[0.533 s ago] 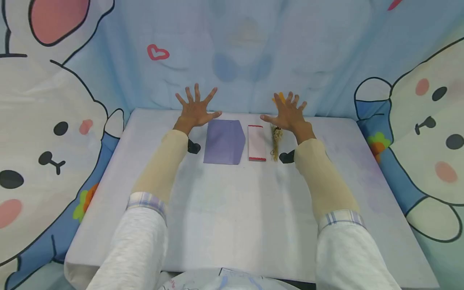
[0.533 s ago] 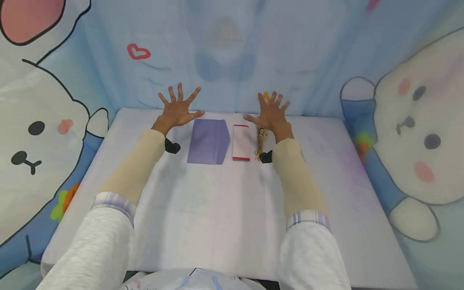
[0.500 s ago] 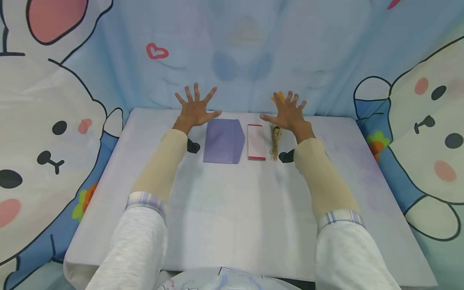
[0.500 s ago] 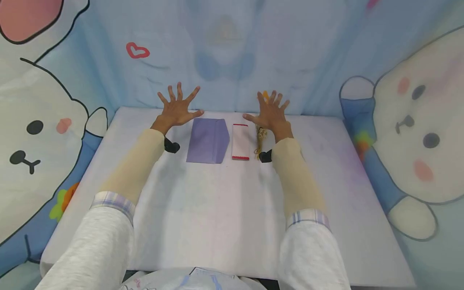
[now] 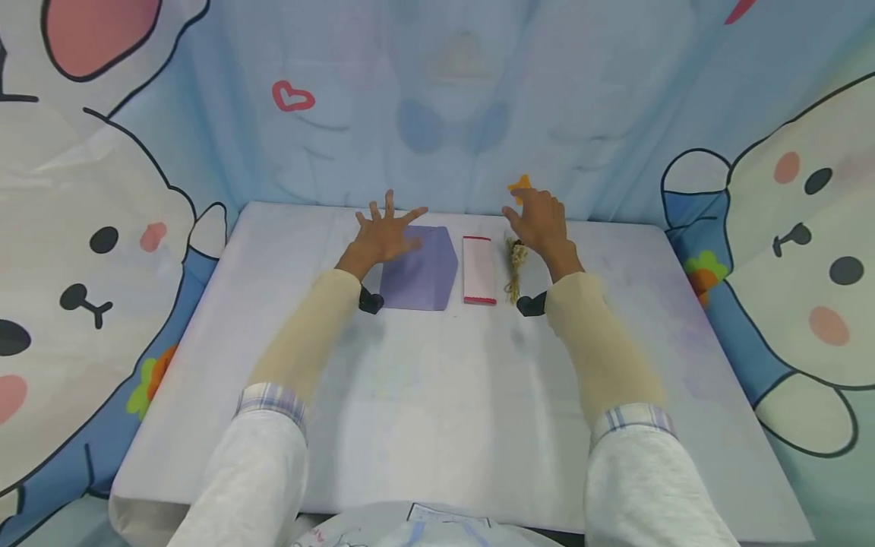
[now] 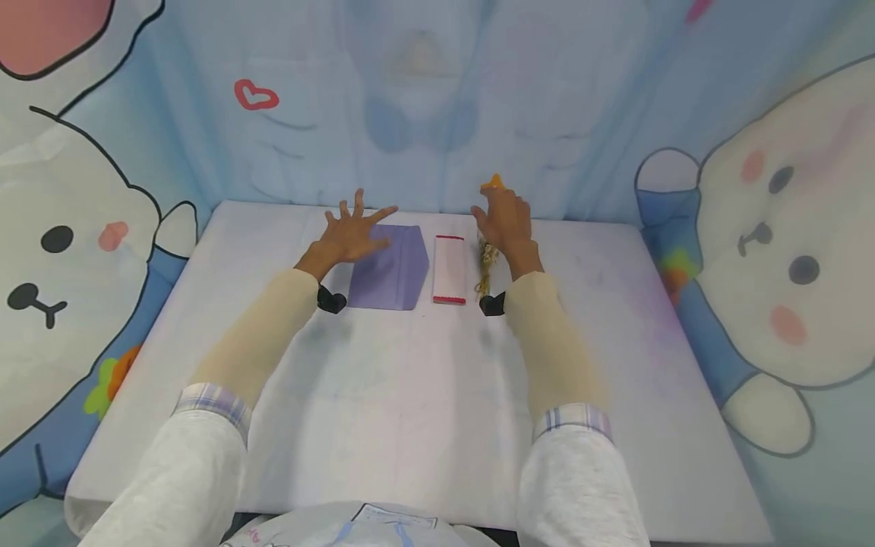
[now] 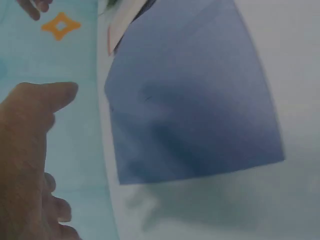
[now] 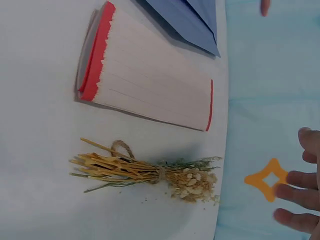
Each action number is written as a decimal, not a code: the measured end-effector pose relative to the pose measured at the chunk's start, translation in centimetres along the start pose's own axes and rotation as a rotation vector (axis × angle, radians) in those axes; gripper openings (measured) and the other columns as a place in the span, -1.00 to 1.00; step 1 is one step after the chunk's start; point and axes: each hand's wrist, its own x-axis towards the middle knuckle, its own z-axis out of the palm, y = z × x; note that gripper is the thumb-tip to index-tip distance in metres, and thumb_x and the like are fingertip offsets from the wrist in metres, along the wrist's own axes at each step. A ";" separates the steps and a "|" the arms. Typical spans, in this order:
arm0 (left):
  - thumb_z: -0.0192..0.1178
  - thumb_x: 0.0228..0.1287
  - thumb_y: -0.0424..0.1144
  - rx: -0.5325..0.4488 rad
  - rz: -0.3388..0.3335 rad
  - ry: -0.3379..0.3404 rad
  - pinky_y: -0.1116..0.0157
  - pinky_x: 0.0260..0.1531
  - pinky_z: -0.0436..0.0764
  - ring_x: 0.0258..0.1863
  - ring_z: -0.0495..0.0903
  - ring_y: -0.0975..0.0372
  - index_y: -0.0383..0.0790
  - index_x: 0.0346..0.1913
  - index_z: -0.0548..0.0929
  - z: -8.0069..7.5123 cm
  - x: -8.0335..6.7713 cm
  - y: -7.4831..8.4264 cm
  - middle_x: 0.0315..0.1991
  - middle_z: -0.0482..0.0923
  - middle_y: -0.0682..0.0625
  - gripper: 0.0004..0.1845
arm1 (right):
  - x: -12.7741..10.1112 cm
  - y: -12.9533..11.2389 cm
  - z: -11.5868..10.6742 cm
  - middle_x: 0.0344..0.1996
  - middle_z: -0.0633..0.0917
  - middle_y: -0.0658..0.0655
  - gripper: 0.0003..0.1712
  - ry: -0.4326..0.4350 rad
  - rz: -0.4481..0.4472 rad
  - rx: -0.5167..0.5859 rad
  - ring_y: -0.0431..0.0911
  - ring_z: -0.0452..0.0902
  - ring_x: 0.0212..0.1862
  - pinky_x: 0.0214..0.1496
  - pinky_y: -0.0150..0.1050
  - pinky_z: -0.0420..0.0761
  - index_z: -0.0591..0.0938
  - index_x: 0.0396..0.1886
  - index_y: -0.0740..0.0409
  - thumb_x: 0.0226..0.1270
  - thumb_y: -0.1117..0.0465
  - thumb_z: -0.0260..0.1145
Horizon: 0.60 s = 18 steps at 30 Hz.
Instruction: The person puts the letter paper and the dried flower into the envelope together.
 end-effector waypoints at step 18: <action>0.24 0.45 0.29 -0.063 0.037 -0.089 -0.49 0.45 0.31 0.69 0.03 -0.47 0.31 0.75 0.20 5.6 -0.9 1.4 0.77 -0.15 -0.47 -0.12 | -1.0 -1.4 2.7 -0.39 0.81 0.25 -0.37 -0.418 0.142 0.086 0.02 0.75 -0.42 -0.32 -0.16 0.74 0.74 0.01 0.37 0.46 -0.17 0.50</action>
